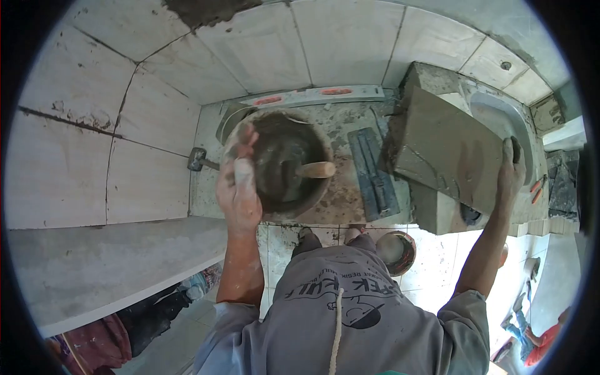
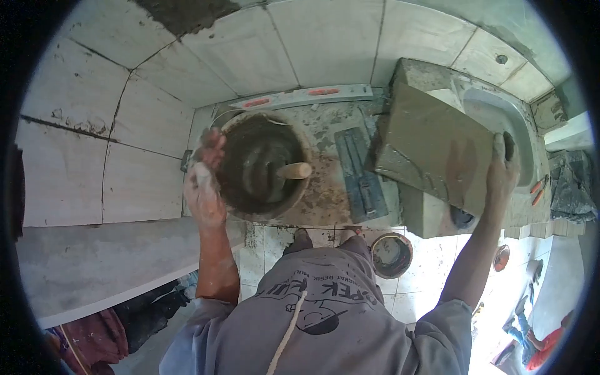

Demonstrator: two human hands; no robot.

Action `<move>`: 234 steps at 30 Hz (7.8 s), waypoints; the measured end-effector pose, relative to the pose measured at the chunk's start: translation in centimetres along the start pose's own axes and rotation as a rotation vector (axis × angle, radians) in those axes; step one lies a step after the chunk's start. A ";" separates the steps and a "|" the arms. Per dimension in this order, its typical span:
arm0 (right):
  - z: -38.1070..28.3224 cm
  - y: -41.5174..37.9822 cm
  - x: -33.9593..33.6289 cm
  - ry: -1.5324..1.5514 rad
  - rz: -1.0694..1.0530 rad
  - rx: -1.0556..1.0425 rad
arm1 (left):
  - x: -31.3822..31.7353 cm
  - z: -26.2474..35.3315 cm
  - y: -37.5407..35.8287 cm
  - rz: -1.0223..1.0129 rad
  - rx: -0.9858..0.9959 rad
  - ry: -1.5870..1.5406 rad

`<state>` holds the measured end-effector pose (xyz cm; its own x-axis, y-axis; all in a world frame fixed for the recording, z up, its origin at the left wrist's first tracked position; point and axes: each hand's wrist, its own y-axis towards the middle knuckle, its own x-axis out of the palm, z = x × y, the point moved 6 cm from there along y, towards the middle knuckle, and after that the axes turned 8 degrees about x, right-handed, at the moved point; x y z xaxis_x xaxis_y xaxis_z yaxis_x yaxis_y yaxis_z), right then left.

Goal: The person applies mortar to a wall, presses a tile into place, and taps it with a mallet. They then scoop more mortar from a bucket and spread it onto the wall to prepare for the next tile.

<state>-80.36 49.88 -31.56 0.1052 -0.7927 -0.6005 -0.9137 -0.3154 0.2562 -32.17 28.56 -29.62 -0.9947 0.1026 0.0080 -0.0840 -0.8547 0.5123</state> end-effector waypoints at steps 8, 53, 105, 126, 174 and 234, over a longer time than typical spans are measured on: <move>-21.3 -22.6 15.0 -0.183 -0.601 -0.697 | -8.1 -8.8 -3.7 -0.671 -0.063 0.576; -5.2 -28.2 8.9 -0.770 -0.957 -0.387 | -14.4 -19.5 -4.5 0.052 -0.304 0.638; -9.6 -20.5 11.5 -0.585 -0.833 -0.510 | -15.1 -17.8 -5.5 0.318 -0.385 0.694; -16.2 -26.9 12.2 -1.292 -1.119 -0.170 | -14.4 -18.0 -5.5 0.287 -0.439 0.302; -22.3 -35.0 22.9 -1.248 -1.528 -0.085 | -14.3 -19.3 -5.3 0.258 -0.462 0.196; -13.3 -41.0 14.0 -0.205 -1.129 0.151 | -14.6 -22.4 -6.0 0.200 -0.528 0.159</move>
<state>-36.19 44.80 -40.37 0.8382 0.0042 -0.5453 -0.3797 -0.7132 -0.5892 -18.43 20.78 -52.03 -0.9875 -0.1298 -0.0893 0.1288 -0.9915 0.0168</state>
